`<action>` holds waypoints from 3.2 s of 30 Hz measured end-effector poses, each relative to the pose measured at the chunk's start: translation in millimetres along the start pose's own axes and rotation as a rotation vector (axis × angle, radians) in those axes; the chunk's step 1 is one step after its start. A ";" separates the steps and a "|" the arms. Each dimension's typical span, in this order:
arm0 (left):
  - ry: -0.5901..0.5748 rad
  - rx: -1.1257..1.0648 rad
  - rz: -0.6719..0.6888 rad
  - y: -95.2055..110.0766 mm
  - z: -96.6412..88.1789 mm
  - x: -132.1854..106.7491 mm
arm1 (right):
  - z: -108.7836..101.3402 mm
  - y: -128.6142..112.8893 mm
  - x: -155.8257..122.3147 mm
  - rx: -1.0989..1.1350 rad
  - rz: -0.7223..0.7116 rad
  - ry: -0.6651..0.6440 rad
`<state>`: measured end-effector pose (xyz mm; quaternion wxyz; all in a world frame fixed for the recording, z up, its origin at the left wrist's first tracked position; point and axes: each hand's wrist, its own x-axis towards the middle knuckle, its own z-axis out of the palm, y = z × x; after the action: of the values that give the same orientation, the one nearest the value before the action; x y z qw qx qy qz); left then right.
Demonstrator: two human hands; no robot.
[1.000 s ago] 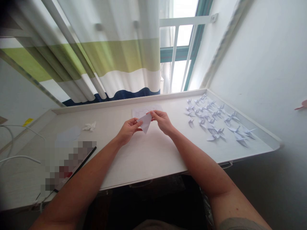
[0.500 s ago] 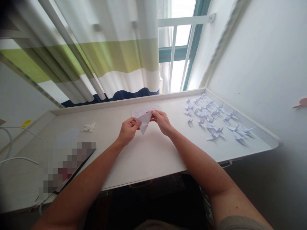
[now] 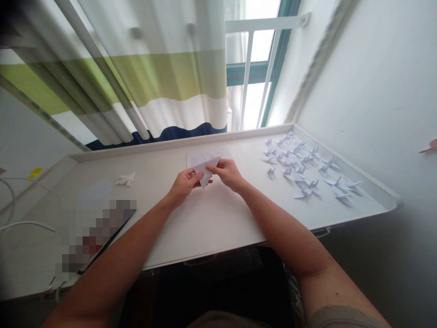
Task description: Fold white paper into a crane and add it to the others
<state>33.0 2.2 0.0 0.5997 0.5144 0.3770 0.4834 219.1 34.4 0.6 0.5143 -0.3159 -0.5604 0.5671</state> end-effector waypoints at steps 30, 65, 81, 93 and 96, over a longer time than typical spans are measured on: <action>0.034 0.032 -0.080 6.3 0.3 -5.4 | 3.7 -5.6 -2.4 0.062 0.051 -0.031; -0.284 0.103 -0.292 8.1 -4.0 -8.3 | 1.6 -4.4 0.1 0.103 0.039 0.112; -0.207 0.204 -0.212 14.7 -7.8 -7.0 | 6.3 -9.0 -9.0 -0.239 -0.016 -0.102; 0.018 0.077 0.041 16.9 -15.0 -1.3 | 7.3 -19.8 -18.8 -0.451 -0.043 -0.248; 0.086 0.052 0.120 17.9 -11.1 -1.6 | 7.3 -21.7 -17.7 -0.524 -0.201 -0.164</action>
<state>18.6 3.5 15.4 0.5394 0.5303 0.3835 0.5299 222.1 12.2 18.8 0.4217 -0.3341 -0.7559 0.3730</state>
